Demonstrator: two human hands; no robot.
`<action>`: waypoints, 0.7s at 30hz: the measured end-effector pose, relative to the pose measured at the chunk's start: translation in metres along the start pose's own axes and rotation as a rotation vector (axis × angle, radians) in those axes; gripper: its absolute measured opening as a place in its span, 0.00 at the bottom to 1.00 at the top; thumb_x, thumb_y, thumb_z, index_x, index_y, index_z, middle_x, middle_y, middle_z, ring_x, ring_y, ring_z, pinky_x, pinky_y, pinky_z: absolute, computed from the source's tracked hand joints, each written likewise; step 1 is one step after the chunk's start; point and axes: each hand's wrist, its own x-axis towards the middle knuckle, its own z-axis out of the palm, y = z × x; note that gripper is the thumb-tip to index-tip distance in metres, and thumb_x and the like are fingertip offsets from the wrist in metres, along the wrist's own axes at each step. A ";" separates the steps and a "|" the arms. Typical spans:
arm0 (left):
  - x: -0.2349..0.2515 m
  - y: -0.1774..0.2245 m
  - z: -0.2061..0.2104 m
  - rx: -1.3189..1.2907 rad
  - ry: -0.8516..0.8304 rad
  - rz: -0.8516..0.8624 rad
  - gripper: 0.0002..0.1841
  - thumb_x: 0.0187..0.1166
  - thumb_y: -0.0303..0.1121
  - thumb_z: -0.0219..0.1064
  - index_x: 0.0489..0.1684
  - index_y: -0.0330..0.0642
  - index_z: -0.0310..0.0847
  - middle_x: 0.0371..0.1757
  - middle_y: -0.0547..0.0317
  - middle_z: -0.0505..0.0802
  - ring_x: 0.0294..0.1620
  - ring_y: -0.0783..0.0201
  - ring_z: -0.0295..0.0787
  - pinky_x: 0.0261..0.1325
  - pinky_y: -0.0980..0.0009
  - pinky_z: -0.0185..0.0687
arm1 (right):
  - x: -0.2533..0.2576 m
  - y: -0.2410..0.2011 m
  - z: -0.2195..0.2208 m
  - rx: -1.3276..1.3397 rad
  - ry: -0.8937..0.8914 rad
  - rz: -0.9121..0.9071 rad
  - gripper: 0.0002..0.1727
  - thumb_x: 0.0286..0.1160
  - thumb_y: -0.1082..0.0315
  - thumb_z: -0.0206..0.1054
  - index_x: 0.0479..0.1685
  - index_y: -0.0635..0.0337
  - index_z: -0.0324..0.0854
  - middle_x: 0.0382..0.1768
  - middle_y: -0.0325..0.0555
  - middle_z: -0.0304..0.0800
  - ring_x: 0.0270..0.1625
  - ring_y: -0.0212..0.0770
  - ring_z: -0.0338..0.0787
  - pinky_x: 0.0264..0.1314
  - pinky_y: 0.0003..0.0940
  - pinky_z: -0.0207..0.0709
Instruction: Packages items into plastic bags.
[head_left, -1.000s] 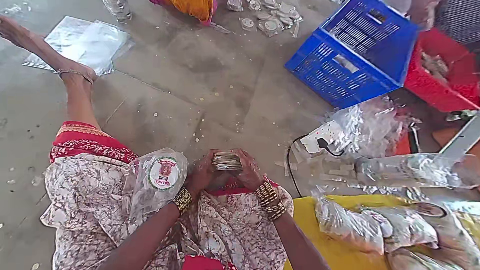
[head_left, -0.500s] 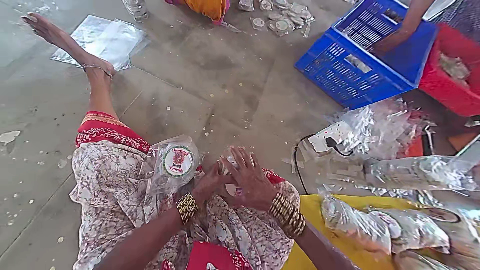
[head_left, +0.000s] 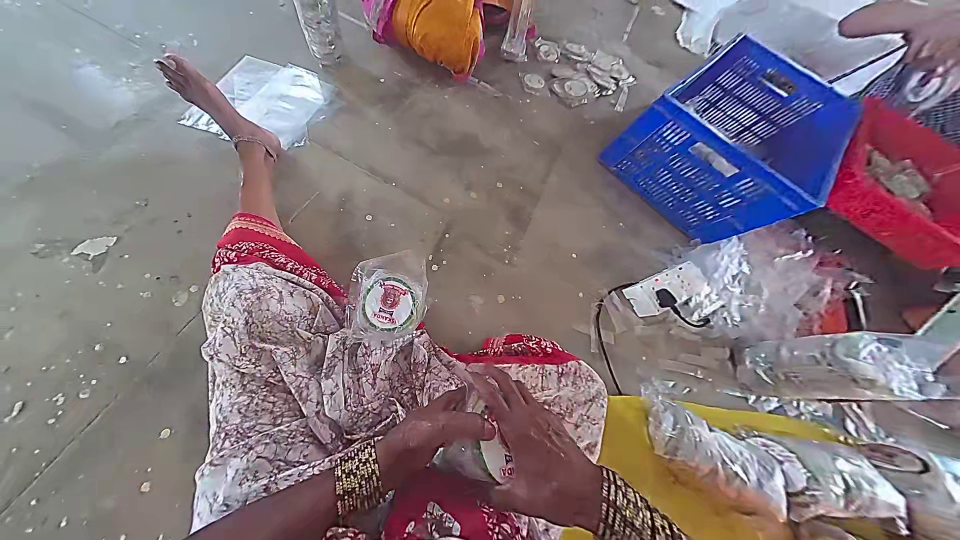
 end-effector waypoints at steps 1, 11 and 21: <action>0.002 -0.002 0.001 -0.011 0.025 -0.038 0.52 0.61 0.41 0.79 0.89 0.35 0.52 0.69 0.43 0.84 0.65 0.56 0.85 0.67 0.56 0.83 | 0.002 0.003 0.002 0.036 -0.039 0.028 0.73 0.34 0.38 0.89 0.94 0.49 0.54 0.86 0.64 0.63 0.75 0.67 0.77 0.62 0.61 0.82; 0.004 -0.005 0.006 0.062 0.028 -0.029 0.40 0.79 0.62 0.60 0.81 0.39 0.67 0.70 0.45 0.84 0.69 0.54 0.83 0.70 0.51 0.79 | 0.004 0.023 0.029 0.259 0.065 0.244 0.84 0.26 0.26 0.86 0.97 0.51 0.45 0.83 0.62 0.66 0.74 0.58 0.80 0.64 0.61 0.82; -0.002 0.008 0.011 0.206 0.018 -0.105 0.50 0.77 0.66 0.62 0.92 0.41 0.51 0.83 0.39 0.74 0.80 0.47 0.74 0.78 0.47 0.73 | -0.002 0.019 0.046 0.238 0.294 0.183 0.68 0.28 0.38 0.89 0.86 0.56 0.67 0.73 0.60 0.79 0.67 0.57 0.85 0.59 0.57 0.84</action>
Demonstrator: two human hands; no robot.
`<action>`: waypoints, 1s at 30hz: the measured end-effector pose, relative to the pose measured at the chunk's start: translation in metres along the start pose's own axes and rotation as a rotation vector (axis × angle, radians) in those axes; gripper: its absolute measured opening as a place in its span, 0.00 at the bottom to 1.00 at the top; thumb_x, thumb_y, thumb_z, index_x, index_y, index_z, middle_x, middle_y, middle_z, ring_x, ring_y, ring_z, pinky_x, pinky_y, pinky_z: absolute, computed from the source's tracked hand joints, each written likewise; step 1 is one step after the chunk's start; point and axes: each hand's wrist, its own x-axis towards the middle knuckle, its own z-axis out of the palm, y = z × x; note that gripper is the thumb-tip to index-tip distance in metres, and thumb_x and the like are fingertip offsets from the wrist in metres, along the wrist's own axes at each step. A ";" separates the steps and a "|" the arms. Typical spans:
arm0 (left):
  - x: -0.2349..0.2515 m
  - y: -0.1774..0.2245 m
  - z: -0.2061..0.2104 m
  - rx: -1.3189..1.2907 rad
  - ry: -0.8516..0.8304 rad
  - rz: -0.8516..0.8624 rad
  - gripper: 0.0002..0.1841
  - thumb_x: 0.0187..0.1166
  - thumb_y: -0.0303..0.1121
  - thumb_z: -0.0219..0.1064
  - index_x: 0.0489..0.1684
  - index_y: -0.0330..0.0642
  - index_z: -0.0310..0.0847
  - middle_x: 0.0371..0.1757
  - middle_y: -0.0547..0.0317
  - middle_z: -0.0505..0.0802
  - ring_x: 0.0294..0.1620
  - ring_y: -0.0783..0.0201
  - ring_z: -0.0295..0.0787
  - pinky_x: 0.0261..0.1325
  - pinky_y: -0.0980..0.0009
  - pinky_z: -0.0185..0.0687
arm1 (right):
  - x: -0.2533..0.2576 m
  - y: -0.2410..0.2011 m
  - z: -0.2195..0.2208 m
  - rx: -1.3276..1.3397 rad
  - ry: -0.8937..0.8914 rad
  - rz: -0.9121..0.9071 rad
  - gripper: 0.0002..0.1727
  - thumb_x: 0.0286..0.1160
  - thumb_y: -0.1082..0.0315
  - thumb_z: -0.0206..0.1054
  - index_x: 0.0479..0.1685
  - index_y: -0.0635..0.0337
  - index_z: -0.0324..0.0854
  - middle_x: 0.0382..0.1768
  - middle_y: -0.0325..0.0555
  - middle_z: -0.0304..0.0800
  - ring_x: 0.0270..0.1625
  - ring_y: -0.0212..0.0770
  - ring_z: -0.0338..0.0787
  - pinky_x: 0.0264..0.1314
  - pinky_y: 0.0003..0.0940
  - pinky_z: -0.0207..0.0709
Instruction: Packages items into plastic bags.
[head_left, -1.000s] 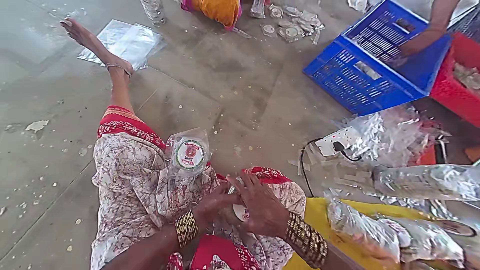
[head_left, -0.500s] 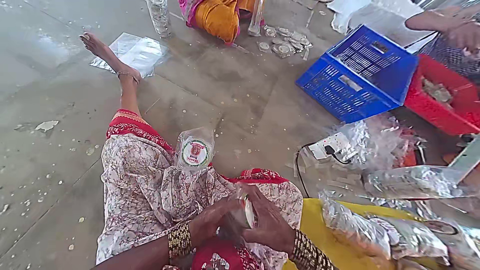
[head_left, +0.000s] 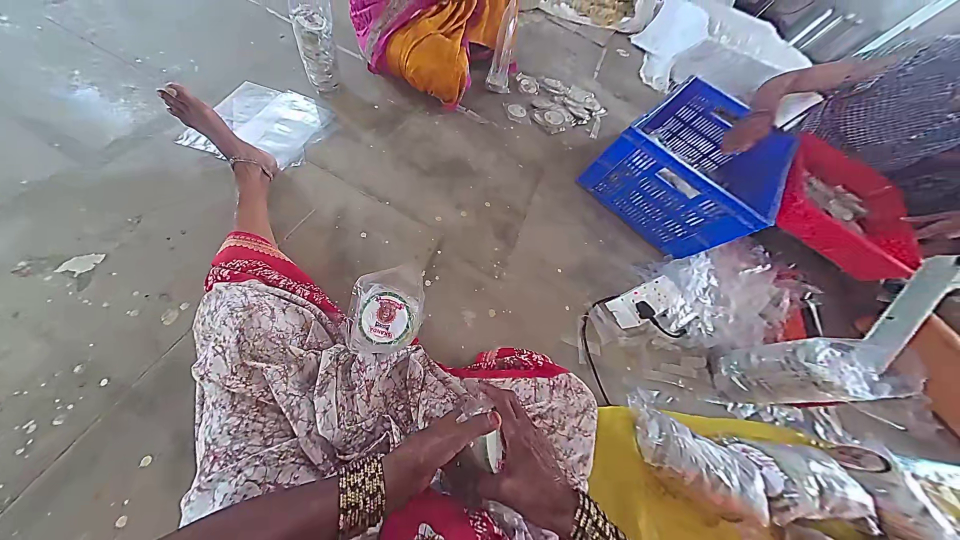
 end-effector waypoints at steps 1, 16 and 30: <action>0.000 0.003 -0.001 -0.003 -0.017 0.078 0.47 0.78 0.67 0.57 0.91 0.43 0.54 0.80 0.39 0.77 0.75 0.48 0.79 0.70 0.46 0.78 | 0.001 -0.001 -0.004 0.061 0.078 -0.043 0.67 0.28 0.38 0.89 0.84 0.59 0.69 0.72 0.61 0.80 0.68 0.55 0.85 0.62 0.55 0.85; -0.015 0.004 -0.053 0.169 -0.051 0.309 0.19 0.88 0.42 0.56 0.69 0.39 0.73 0.54 0.56 0.90 0.51 0.61 0.92 0.50 0.59 0.91 | 0.003 -0.021 -0.043 1.591 0.127 -0.258 0.10 0.68 0.56 0.73 0.44 0.42 0.97 0.41 0.31 0.99 0.46 0.25 0.96 0.52 0.26 0.91; -0.081 0.055 -0.116 1.026 1.095 1.097 0.17 0.83 0.50 0.61 0.53 0.57 0.95 0.74 0.44 0.84 0.68 0.45 0.81 0.65 0.49 0.76 | 0.049 -0.093 -0.090 1.362 -0.003 -1.042 0.20 0.89 0.70 0.53 0.64 0.39 0.89 0.60 0.19 0.93 0.64 0.14 0.86 0.72 0.15 0.74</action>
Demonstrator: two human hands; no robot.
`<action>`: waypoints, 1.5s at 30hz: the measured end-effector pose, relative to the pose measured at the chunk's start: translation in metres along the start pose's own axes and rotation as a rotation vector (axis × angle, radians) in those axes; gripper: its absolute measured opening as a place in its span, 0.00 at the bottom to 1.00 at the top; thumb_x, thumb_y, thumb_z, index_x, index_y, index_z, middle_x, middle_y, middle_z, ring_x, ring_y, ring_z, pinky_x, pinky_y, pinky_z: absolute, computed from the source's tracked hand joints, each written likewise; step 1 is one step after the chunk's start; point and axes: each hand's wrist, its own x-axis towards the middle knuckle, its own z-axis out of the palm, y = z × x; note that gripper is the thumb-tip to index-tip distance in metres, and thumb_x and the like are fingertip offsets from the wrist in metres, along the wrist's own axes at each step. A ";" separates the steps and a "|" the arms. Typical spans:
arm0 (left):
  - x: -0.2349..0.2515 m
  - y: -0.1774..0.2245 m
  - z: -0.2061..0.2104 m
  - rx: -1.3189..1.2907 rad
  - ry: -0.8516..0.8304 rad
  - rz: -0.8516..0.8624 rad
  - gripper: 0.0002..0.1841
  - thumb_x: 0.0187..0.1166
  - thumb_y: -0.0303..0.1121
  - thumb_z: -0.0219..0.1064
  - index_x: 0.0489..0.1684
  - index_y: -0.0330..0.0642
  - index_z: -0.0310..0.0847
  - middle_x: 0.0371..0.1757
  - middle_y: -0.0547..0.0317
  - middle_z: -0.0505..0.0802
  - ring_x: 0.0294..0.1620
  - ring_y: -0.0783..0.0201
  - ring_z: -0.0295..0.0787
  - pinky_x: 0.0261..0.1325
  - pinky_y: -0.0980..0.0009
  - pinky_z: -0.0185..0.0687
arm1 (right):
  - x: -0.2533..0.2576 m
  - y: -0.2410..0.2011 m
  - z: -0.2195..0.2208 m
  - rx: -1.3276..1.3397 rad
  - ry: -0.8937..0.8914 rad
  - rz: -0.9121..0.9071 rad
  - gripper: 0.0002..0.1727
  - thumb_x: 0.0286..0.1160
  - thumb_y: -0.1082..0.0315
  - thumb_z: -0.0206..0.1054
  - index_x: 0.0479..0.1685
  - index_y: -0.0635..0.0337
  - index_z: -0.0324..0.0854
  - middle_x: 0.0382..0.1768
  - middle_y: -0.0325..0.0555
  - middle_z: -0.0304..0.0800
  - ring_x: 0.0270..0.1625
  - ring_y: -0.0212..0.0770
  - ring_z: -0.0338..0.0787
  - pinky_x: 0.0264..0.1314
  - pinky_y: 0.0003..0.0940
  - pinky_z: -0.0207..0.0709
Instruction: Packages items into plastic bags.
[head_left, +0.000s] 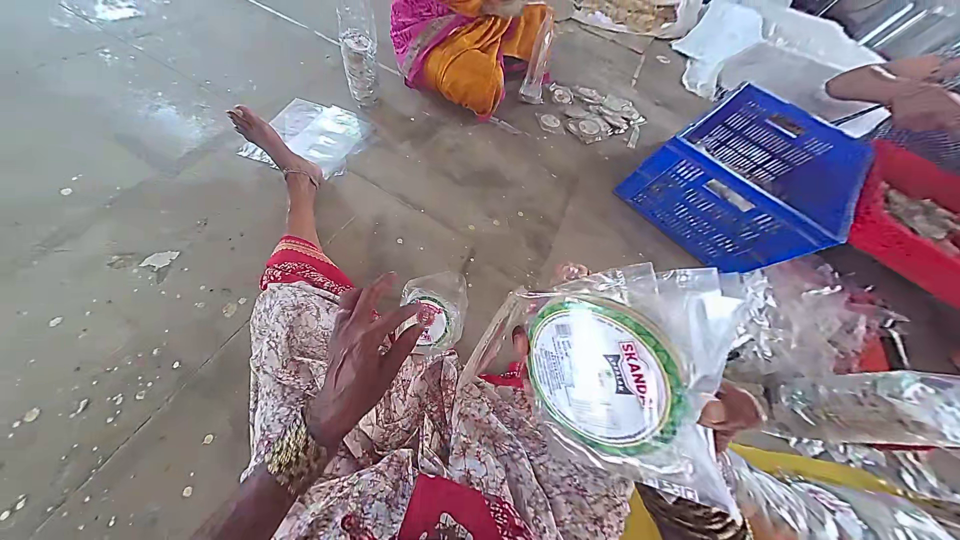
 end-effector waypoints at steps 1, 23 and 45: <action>0.007 -0.006 0.003 0.010 -0.096 -0.030 0.20 0.82 0.51 0.60 0.57 0.55 0.94 0.76 0.41 0.83 0.65 0.43 0.84 0.62 0.46 0.79 | 0.003 0.014 -0.005 0.170 -0.070 -0.014 0.20 0.88 0.71 0.54 0.65 0.47 0.89 0.63 0.28 0.93 0.68 0.21 0.87 0.73 0.18 0.75; 0.008 -0.018 0.014 -0.501 -0.414 -0.507 0.21 0.72 0.23 0.61 0.65 0.30 0.77 0.29 0.59 0.82 0.22 0.73 0.76 0.29 0.75 0.77 | 0.106 0.037 0.007 -0.591 -0.319 0.876 0.48 0.49 0.50 0.81 0.78 0.55 0.67 0.55 0.35 0.89 0.55 0.25 0.90 0.59 0.25 0.86; 0.009 0.005 0.031 -0.823 -0.235 -0.638 0.22 0.73 0.21 0.63 0.68 0.32 0.72 0.44 0.60 0.89 0.34 0.78 0.84 0.38 0.77 0.83 | 0.109 0.116 0.018 -1.394 -0.462 1.358 0.53 0.63 0.38 0.76 0.81 0.66 0.60 0.58 0.63 0.86 0.62 0.60 0.87 0.63 0.61 0.78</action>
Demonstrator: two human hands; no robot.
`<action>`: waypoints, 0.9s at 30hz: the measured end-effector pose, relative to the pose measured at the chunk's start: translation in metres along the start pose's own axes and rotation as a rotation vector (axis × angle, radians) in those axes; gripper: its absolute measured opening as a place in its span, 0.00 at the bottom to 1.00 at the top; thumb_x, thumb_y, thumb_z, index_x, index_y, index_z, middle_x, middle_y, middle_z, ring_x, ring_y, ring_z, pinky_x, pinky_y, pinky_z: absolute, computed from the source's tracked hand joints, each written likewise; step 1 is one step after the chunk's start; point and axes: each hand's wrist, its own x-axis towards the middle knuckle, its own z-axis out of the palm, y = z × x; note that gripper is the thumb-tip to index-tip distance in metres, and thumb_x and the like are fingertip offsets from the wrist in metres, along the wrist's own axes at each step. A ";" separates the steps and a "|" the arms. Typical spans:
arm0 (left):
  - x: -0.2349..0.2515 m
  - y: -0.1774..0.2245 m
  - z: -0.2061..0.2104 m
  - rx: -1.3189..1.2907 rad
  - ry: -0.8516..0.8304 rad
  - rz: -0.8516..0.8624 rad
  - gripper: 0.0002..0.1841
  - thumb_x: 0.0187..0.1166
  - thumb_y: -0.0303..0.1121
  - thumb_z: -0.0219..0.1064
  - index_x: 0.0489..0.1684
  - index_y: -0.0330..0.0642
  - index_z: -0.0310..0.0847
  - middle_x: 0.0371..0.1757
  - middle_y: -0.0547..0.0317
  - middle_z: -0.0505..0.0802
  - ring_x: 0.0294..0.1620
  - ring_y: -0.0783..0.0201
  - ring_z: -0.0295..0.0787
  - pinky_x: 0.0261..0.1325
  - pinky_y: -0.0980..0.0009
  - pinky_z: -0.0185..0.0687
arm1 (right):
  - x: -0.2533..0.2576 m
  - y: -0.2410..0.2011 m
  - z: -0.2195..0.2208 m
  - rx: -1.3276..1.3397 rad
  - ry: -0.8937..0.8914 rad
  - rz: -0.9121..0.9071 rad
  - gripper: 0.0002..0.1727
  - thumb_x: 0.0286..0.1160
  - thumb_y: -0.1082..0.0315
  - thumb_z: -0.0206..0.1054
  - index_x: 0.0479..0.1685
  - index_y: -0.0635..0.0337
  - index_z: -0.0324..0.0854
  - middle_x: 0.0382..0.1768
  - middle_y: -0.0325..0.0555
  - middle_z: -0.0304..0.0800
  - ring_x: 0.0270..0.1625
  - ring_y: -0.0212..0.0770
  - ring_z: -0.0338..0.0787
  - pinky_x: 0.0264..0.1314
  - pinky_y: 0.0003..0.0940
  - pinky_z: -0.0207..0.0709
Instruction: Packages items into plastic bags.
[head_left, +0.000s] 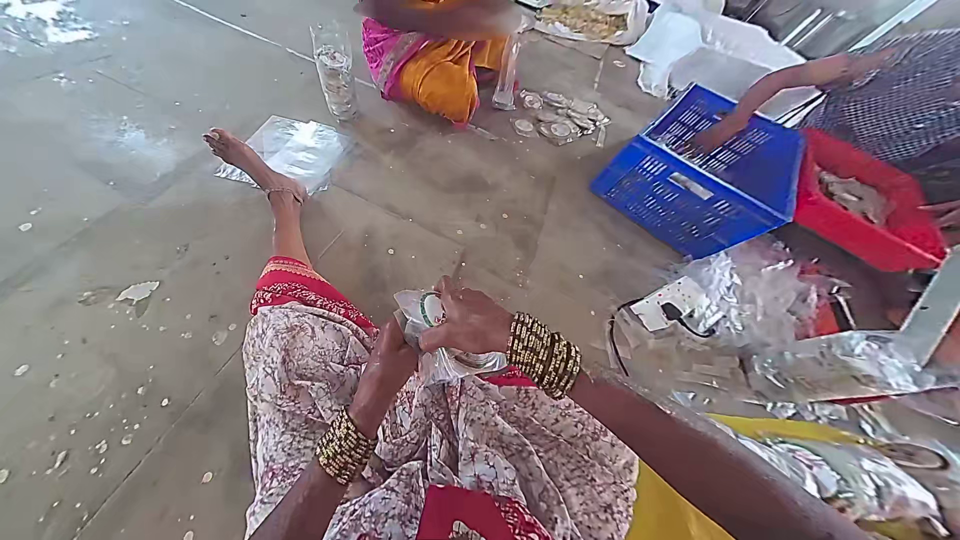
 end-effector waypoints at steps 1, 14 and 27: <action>0.002 -0.003 0.000 -0.031 0.013 0.019 0.21 0.74 0.21 0.63 0.67 0.31 0.73 0.45 0.60 0.89 0.37 0.77 0.86 0.41 0.77 0.84 | -0.001 0.000 0.002 0.029 0.036 0.012 0.53 0.64 0.37 0.76 0.81 0.66 0.60 0.56 0.62 0.86 0.60 0.58 0.88 0.62 0.60 0.78; 0.006 -0.008 0.004 -0.067 -0.059 -0.021 0.35 0.74 0.15 0.56 0.88 0.32 0.55 0.54 0.53 0.89 0.24 0.77 0.80 0.22 0.79 0.76 | 0.020 0.011 0.002 -0.078 -0.120 -0.047 0.39 0.93 0.41 0.39 0.54 0.73 0.81 0.53 0.69 0.86 0.62 0.63 0.85 0.64 0.65 0.72; 0.011 -0.003 -0.013 -0.268 0.049 -0.085 0.19 0.79 0.19 0.58 0.68 0.38 0.72 0.36 0.65 0.90 0.23 0.78 0.81 0.23 0.81 0.76 | 0.001 0.029 0.036 0.228 0.053 -0.288 0.62 0.63 0.51 0.81 0.94 0.64 0.42 0.74 0.63 0.80 0.73 0.54 0.84 0.77 0.54 0.75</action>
